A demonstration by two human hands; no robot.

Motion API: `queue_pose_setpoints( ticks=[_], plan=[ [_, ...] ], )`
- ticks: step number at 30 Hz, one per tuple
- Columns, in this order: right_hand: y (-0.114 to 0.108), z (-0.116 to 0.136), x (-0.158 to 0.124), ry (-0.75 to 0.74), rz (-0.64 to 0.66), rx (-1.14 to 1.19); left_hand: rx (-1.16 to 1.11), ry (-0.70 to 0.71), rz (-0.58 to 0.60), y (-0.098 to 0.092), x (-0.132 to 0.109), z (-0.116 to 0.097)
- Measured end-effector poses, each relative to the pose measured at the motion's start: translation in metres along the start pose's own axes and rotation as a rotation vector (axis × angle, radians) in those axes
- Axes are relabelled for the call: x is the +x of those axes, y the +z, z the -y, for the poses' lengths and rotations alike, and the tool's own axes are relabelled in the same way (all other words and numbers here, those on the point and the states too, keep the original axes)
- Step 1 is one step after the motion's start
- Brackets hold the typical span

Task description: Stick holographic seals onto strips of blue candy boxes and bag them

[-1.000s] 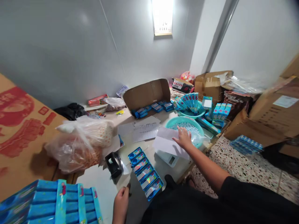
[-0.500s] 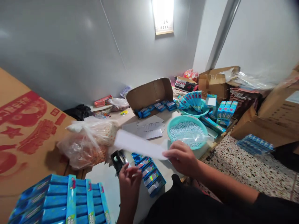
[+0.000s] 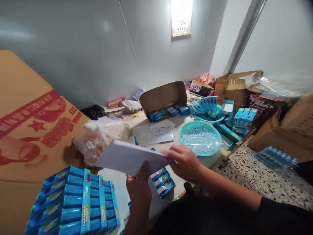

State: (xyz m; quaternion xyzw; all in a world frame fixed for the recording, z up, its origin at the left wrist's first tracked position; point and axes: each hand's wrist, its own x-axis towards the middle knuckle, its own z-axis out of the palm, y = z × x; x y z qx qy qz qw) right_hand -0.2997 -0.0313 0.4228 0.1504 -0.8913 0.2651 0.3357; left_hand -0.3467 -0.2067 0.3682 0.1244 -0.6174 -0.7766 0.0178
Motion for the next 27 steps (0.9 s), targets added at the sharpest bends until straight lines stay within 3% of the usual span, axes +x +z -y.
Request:
queue_pose_setpoints(
  ticks=[4,7,9,13,16,18,22,24,27],
  plan=[
    [-0.002,-0.002,0.003,0.333,0.217,0.003,-0.007,0.025,-0.196,0.013,-0.014,-0.01],
    [-0.001,0.005,0.006,0.354,0.288,-0.059,-0.034,0.073,-0.206,0.016,-0.013,-0.016],
    [-0.001,0.008,0.01,0.327,0.264,-0.061,-0.074,0.038,-0.116,0.014,-0.009,-0.016],
    [-0.006,0.002,0.023,0.365,0.148,0.037,-0.125,-0.117,0.201,0.001,-0.001,-0.005],
    [-0.009,-0.009,0.028,0.408,-0.01,0.041,0.011,-0.271,0.446,-0.006,-0.004,0.007],
    [-0.008,-0.014,0.026,0.386,-0.076,-0.002,0.106,-0.265,0.492,-0.005,-0.009,0.012],
    [-0.005,-0.016,0.018,0.338,-0.061,-0.056,0.221,-0.103,0.305,0.004,-0.017,0.008],
    [-0.004,-0.012,0.014,0.332,0.068,-0.02,0.326,-0.018,0.193,0.009,-0.019,0.001],
    [-0.001,-0.003,0.01,0.251,0.366,0.076,0.452,0.065,0.101,0.013,-0.023,-0.005]
  ],
)
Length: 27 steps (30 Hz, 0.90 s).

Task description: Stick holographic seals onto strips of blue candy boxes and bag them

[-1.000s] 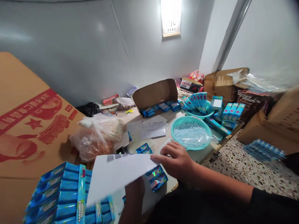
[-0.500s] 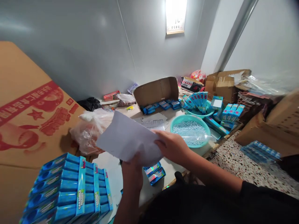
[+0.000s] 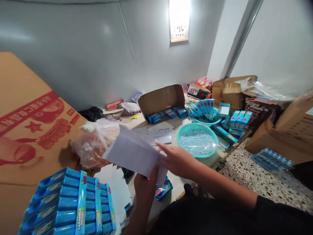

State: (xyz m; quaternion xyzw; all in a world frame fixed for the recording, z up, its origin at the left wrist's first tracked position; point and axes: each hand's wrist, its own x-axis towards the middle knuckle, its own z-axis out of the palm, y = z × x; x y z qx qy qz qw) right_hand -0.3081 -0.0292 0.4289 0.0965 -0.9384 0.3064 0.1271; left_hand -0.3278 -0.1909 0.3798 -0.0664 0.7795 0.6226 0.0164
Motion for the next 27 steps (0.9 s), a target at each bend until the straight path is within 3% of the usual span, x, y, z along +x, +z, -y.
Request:
queue_pose_setpoints(
  ticks=[3,6,8,12,17,21,23,27],
  plan=[
    [0.002,0.006,-0.002,-0.141,0.184,0.039,0.044,0.025,0.025,0.001,-0.004,-0.001],
    [0.0,0.005,-0.002,-0.247,0.191,0.17,-0.027,0.091,0.093,0.002,-0.006,0.003],
    [-0.003,0.002,0.0,-0.241,0.168,0.297,-0.084,0.106,0.128,0.002,-0.007,0.006],
    [0.001,-0.003,0.005,-0.085,0.174,0.486,-0.156,0.103,0.219,0.001,-0.004,0.01],
    [0.017,-0.011,0.01,0.241,0.105,0.578,-0.083,0.095,0.501,-0.009,0.013,0.01],
    [0.024,-0.026,0.013,0.37,-0.044,0.845,-0.101,-0.015,0.62,-0.022,0.021,0.015],
    [0.025,-0.031,0.015,0.404,-0.148,0.895,-0.149,-0.021,0.602,-0.025,0.018,0.02],
    [0.025,-0.027,0.017,0.435,-0.172,0.975,-0.391,-0.055,0.363,-0.02,0.008,0.022]
  ],
)
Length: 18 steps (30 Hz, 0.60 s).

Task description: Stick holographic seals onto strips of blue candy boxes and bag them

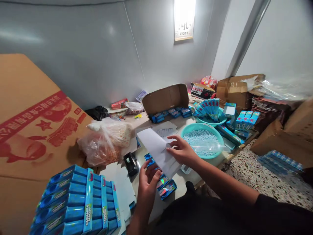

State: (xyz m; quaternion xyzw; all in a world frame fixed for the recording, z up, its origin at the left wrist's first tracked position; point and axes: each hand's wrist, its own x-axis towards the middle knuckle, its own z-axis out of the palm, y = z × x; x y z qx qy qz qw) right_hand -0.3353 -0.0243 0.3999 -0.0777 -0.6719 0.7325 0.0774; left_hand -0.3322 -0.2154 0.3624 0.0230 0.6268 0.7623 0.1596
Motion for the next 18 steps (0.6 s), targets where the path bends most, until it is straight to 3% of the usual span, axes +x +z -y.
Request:
queue_pose_setpoints(
  ticks=[3,7,10,13,16,18],
  plan=[
    [0.006,0.005,-0.006,0.014,0.155,0.044,-0.178,-0.04,-0.086,0.011,0.002,-0.001],
    [0.011,0.005,-0.013,-0.026,0.331,0.067,-0.339,-0.025,-0.305,0.018,0.01,-0.006],
    [0.012,-0.004,-0.011,-0.026,0.295,0.093,-0.328,-0.033,-0.354,0.014,0.015,-0.004],
    [0.01,-0.014,-0.009,-0.039,0.179,-0.009,-0.171,-0.025,-0.448,0.001,0.019,0.001],
    [0.002,-0.015,-0.009,-0.096,0.099,-0.218,0.137,0.247,-0.664,-0.019,0.018,0.003],
    [-0.003,-0.01,-0.011,-0.132,0.082,-0.388,0.417,0.578,-0.639,-0.028,0.016,-0.001]
  ],
)
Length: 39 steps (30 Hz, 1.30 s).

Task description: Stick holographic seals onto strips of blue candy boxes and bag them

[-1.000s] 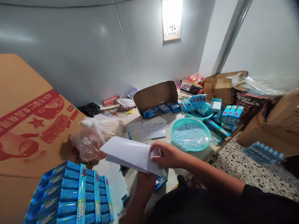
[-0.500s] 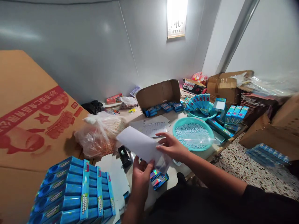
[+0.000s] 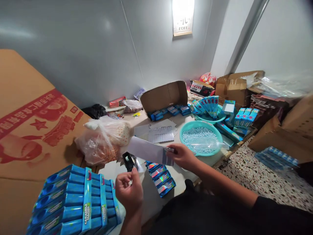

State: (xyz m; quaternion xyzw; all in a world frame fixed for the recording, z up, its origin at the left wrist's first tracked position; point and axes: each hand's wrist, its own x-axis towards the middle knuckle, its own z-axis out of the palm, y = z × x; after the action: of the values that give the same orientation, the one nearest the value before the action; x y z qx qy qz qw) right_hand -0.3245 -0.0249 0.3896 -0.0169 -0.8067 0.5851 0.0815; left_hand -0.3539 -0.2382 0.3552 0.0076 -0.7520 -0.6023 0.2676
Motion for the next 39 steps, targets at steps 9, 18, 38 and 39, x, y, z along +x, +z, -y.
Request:
queue_pose_setpoints(
  ticks=[9,18,38,39],
  plan=[
    [0.002,0.033,-0.003,-0.229,0.2,-0.319,0.348,0.807,0.582,0.008,0.011,-0.009],
    [0.001,0.06,0.03,-0.402,0.115,-0.414,0.297,0.935,0.411,0.008,0.062,-0.022],
    [-0.017,0.082,0.031,-0.401,0.087,-0.213,0.334,1.304,0.244,0.016,0.046,-0.045],
    [-0.019,0.082,0.031,-0.389,0.077,-0.176,0.319,1.305,0.273,0.018,0.042,-0.047]
  ],
)
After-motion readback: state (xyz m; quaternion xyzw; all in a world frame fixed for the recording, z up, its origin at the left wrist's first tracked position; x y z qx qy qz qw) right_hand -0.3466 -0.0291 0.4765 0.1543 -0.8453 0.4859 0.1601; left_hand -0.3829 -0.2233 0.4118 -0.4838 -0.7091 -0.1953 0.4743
